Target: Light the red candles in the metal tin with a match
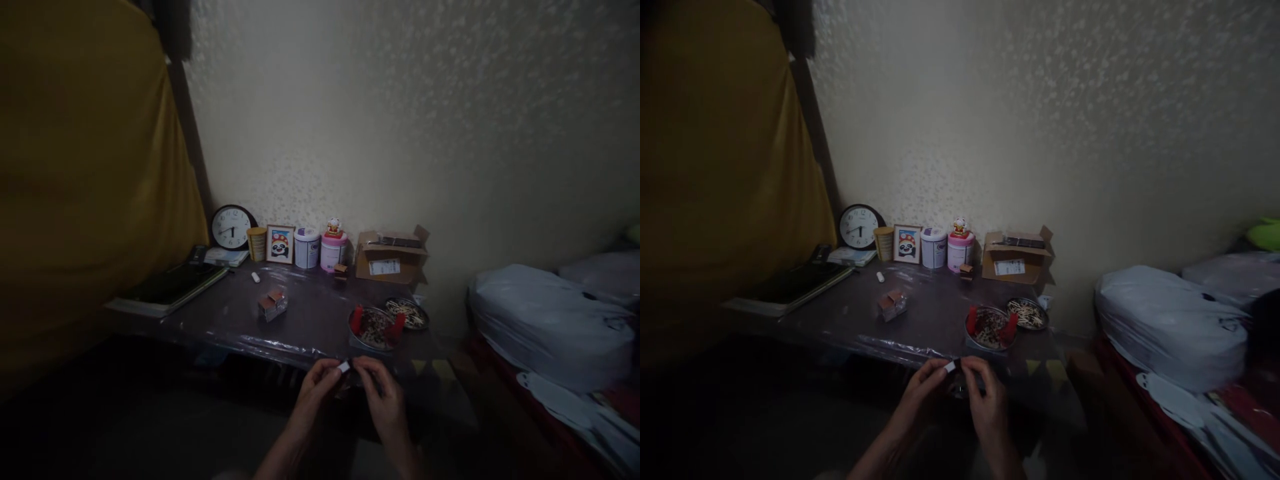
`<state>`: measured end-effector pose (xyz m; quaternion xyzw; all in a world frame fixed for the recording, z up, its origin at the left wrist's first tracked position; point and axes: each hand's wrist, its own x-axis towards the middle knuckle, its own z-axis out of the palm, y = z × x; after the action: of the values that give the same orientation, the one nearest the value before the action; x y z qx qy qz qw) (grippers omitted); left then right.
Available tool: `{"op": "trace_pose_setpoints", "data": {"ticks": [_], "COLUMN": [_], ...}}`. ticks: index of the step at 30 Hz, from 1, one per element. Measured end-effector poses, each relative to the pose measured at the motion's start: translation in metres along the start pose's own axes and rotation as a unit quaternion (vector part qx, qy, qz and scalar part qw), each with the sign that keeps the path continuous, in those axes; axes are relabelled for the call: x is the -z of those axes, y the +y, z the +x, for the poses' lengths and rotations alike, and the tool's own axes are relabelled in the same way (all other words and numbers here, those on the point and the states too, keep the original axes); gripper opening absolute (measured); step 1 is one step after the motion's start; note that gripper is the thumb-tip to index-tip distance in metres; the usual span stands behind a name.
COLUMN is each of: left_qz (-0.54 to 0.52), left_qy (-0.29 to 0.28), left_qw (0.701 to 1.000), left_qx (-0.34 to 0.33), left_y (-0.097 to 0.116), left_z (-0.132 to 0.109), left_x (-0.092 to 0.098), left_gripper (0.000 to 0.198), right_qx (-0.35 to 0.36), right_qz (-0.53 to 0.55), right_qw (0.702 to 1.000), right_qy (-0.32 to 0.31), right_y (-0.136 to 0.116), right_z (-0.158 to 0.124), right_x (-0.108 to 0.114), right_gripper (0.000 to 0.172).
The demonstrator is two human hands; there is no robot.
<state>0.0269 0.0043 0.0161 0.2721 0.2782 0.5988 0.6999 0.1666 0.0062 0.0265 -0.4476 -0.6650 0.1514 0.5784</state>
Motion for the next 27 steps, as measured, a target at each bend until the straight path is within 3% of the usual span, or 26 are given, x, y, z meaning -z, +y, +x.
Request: {"op": "trace_pose_setpoints", "data": {"ticks": [8,16,21,25,27], "left_qz": [0.014,-0.019,-0.015,-0.008,-0.002], "left_qy": [0.008,0.012,-0.001,0.01,0.01], "left_qw": [1.0,1.0,1.0,1.0,1.0], "left_qx": [-0.015,-0.003,-0.011,-0.013,-0.021], "left_y": [0.003,0.005,0.006,0.007,0.008], "left_z": [0.0,0.001,-0.001,-0.001,-0.001], "left_x": [-0.005,-0.01,-0.011,-0.013,-0.014], "left_gripper": [0.023,0.021,0.019,0.021,0.02], "right_qx": [0.045,0.081,0.102,0.118,0.137], "right_qz": [-0.043,-0.074,-0.104,-0.107,-0.104], "right_qw": [0.998,0.993,0.989,0.985,0.984], "right_qy": [-0.003,0.033,0.014,0.069,0.056], "right_y": [-0.001,-0.006,-0.01,-0.021,-0.024], "right_z": [0.002,0.004,0.007,0.007,0.006], "right_x": [0.0,0.003,0.007,0.012,0.013], "right_gripper": [0.012,0.012,0.013,0.012,0.014]}}
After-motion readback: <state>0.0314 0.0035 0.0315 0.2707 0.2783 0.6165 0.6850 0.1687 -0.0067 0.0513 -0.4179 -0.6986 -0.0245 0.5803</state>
